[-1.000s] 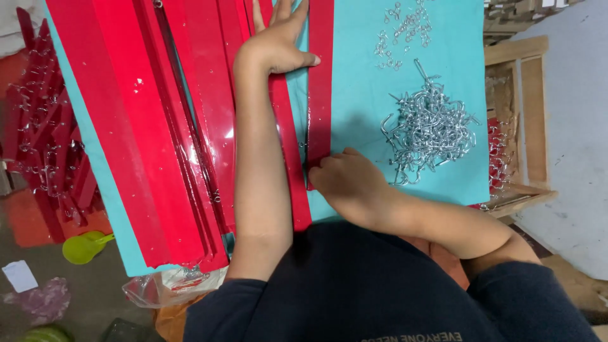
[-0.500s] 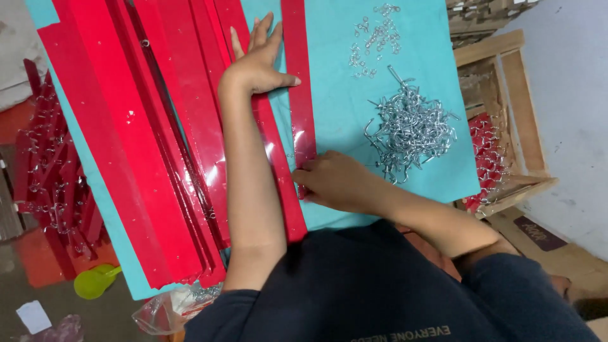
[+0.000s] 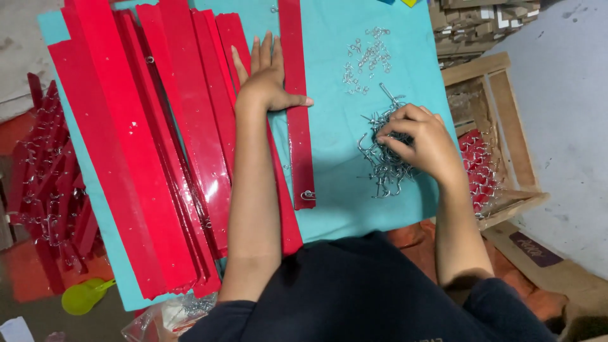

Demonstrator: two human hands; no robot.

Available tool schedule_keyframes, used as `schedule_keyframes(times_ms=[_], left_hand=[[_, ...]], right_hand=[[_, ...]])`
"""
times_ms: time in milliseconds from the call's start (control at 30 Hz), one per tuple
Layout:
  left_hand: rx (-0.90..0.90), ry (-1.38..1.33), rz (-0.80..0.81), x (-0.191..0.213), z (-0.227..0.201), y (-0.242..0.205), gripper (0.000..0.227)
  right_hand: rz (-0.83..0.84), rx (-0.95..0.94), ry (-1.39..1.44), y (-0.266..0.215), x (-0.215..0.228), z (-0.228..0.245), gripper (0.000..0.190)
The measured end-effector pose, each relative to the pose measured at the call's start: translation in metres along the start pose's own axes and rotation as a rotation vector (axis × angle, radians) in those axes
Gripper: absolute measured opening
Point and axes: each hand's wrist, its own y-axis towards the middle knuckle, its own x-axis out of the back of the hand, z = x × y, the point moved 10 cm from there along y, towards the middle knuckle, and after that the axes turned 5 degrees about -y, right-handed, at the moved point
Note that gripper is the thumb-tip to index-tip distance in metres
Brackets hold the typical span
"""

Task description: Assembling metal hooks onto red painted metal strips by hand

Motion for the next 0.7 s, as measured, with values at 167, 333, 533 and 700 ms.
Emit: schedule_keyframes(times_ms=[167, 333, 533, 700], left_hand=[[-0.002, 0.044, -0.01, -0.004, -0.003, 0.003, 0.143], [0.006, 0.036, -0.056, -0.005, -0.005, 0.005, 0.131], [-0.005, 0.004, -0.029, -0.003, -0.005, 0.003, 0.13], [-0.042, -0.057, -0.038, -0.001, -0.004, 0.003, 0.118]], right_hand=[[0.112, -0.022, -0.122, 0.003, -0.013, 0.001, 0.037], [0.109, 0.0, -0.283, 0.002, -0.024, 0.002, 0.022], [-0.173, 0.075, 0.487, 0.01, 0.049, 0.04, 0.015], [-0.115, 0.037, 0.886, 0.029, 0.024, 0.054, 0.011]])
